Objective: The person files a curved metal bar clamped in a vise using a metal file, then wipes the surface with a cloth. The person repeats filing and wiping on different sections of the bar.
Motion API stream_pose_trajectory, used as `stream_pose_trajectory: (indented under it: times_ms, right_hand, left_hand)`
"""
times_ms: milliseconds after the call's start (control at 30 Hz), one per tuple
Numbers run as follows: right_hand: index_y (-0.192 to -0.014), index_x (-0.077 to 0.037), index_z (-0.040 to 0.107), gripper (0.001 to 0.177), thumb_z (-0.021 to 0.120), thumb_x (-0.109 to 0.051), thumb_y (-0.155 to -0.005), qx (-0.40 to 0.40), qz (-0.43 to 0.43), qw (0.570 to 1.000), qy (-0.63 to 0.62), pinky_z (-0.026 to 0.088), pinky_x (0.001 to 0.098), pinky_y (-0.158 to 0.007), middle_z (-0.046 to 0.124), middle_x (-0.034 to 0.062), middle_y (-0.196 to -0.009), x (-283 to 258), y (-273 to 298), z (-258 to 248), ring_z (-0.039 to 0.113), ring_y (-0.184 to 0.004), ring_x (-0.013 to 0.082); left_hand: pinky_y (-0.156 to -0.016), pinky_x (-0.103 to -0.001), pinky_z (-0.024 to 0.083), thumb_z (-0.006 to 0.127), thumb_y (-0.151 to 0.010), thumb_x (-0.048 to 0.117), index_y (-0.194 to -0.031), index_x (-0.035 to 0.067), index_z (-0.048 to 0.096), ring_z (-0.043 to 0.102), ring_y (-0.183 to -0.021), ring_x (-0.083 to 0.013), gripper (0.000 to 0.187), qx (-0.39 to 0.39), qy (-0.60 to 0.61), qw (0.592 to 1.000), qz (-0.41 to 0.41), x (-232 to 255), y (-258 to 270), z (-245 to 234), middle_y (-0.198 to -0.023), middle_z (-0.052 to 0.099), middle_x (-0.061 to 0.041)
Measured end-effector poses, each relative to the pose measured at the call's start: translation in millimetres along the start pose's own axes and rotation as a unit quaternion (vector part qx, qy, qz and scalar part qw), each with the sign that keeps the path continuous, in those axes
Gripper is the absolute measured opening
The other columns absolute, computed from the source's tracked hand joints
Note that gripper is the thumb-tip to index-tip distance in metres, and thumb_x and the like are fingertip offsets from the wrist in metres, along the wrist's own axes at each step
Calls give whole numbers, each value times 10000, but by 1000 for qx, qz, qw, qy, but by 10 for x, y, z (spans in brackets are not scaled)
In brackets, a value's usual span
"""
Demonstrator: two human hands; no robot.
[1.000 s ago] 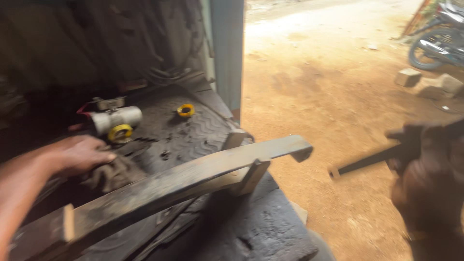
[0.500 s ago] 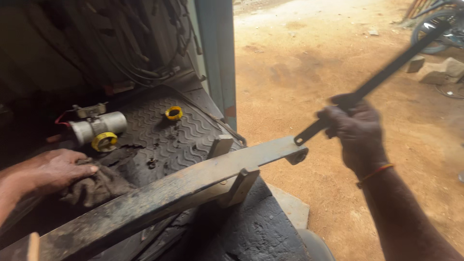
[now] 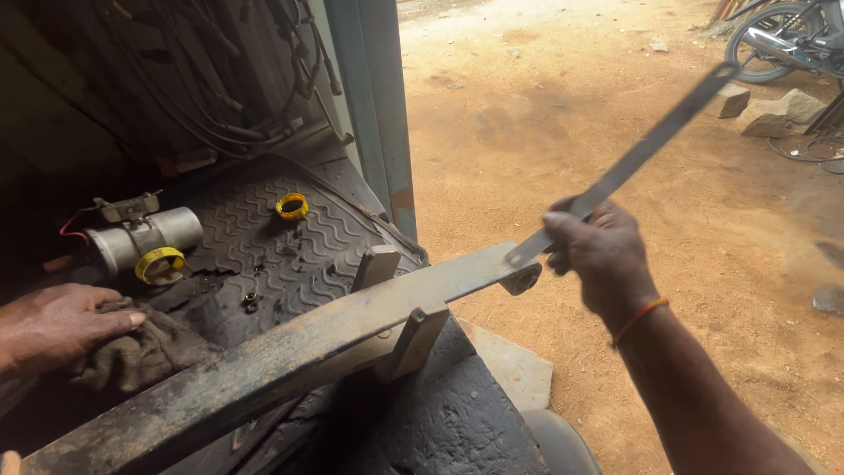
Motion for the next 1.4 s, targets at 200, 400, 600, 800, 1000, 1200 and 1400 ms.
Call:
stream_pose_trajectory:
  times_ms: [200,400,600,800,1000,1200,1400]
  right_hand:
    - [-998,41,630,146,656,-75,-913,-31,-35,998,-30,470,255,-429,665,110,-706,10,73,177,596,-504,125]
    - [-1013,60,638,166,661,-75,-919,23,-18,1000,3,460,279,-430,656,110,-717,-75,-4,204,572,-504,150]
    - [-1007,70,653,158,661,-56,-911,4,-13,1000,-5,453,271,-433,643,106,-702,-59,112,169,583,-514,150]
    - [-1026,64,638,192,662,-82,-902,-1,13,999,-31,450,283,-418,683,134,-695,-3,182,302,612,-494,172]
    - [-1049,65,638,189,655,-80,-929,26,-9,1000,-10,448,274,-430,677,137,-731,-67,112,254,592,-511,156]
    - [-1041,82,656,194,645,-75,-927,11,-5,1000,26,460,268,-443,684,139,-738,-25,110,222,616,-534,152]
    - [-1053,66,636,191,640,-75,-925,-3,24,1000,13,468,280,-434,684,156,-752,-23,141,358,608,-527,166]
  left_hand:
    - [-558,-365,487,682,-933,450,-1039,49,742,638,-586,-198,419,42,-97,994,18,105,70,-110,-716,686,-113]
    - [-676,-398,505,627,-943,528,-1063,94,743,647,-730,-234,465,65,-120,991,-3,117,295,-112,-804,689,-113]
    - [-799,-423,567,570,-933,576,-1077,113,762,697,-874,-223,521,55,-175,983,-14,365,490,-37,-895,685,-90]
    - [-738,-414,553,620,-912,540,-1089,101,763,674,-798,-220,494,74,-149,986,0,374,565,-164,-811,697,-96]
    - [-712,-407,522,612,-946,542,-1092,83,740,665,-763,-231,499,69,-138,988,-13,258,486,-95,-808,702,-122]
    - [-783,-420,584,594,-921,568,-1121,109,757,708,-833,-224,526,56,-176,983,7,318,346,-50,-892,694,-101]
    - [-733,-438,558,603,-924,556,-1082,81,756,658,-799,-235,523,65,-131,989,1,271,379,-117,-832,669,-120]
Point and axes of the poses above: each hand's wrist, its own y-axis away from the middle knuckle, its own z-axis out of the palm, x = y × z, the point moved 4 cm from there along -y, towards the middle knuckle
